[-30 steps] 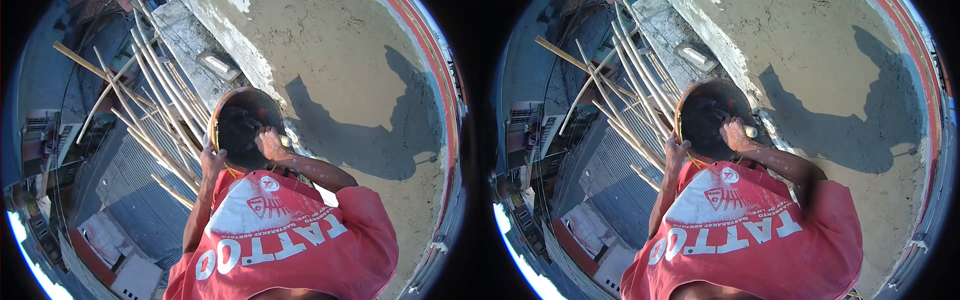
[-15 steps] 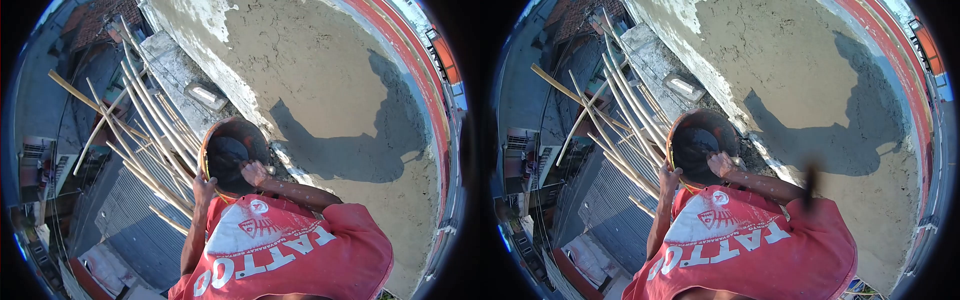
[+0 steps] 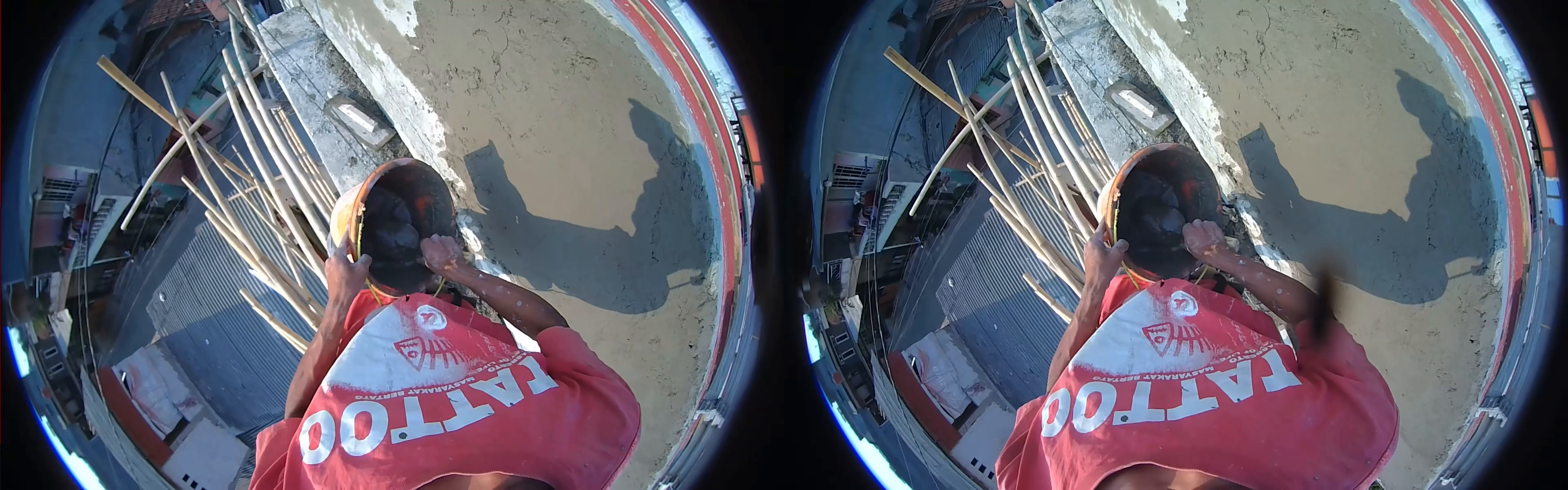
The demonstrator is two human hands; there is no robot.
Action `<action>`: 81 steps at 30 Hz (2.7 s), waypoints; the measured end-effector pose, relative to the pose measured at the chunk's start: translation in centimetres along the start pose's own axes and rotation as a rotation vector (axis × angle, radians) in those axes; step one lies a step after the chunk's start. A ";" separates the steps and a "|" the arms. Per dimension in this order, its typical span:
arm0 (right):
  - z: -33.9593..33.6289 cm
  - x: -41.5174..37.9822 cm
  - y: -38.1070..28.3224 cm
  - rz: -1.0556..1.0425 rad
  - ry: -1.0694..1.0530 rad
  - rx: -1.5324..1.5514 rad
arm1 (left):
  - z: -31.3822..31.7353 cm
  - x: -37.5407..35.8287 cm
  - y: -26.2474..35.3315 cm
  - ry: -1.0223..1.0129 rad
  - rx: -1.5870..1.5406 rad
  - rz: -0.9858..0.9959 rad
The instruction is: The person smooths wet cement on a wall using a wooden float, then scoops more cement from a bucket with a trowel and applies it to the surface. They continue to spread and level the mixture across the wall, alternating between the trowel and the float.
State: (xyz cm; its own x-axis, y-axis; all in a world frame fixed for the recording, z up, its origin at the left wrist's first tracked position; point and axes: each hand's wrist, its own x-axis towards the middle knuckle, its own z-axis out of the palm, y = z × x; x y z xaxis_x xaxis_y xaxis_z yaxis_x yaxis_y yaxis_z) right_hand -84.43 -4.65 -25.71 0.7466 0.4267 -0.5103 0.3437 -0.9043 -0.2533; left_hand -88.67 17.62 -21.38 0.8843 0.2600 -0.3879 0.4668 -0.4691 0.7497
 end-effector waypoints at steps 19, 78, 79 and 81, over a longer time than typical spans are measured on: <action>-3.6 0.5 -1.2 -0.069 0.153 0.124 | -1.7 -0.8 -5.2 0.148 -0.715 -0.227; -19.7 -7.9 14.0 0.421 0.656 1.027 | -1.6 1.4 -7.3 0.233 -0.391 -0.190; -21.3 -10.2 13.7 0.417 0.700 0.932 | -1.9 1.1 -6.4 0.187 -0.436 -0.206; -22.7 -12.5 12.0 0.413 0.742 0.839 | -1.7 1.0 -5.0 0.148 -0.441 -0.217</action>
State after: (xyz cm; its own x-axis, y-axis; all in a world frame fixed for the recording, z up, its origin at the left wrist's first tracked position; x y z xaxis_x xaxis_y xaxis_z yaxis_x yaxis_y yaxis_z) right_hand -76.75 -21.12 -3.74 0.9549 -0.2565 -0.1498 -0.2735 -0.5623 -0.7804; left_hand -90.12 21.66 -24.56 0.7416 0.4436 -0.5033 0.5611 0.0010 0.8277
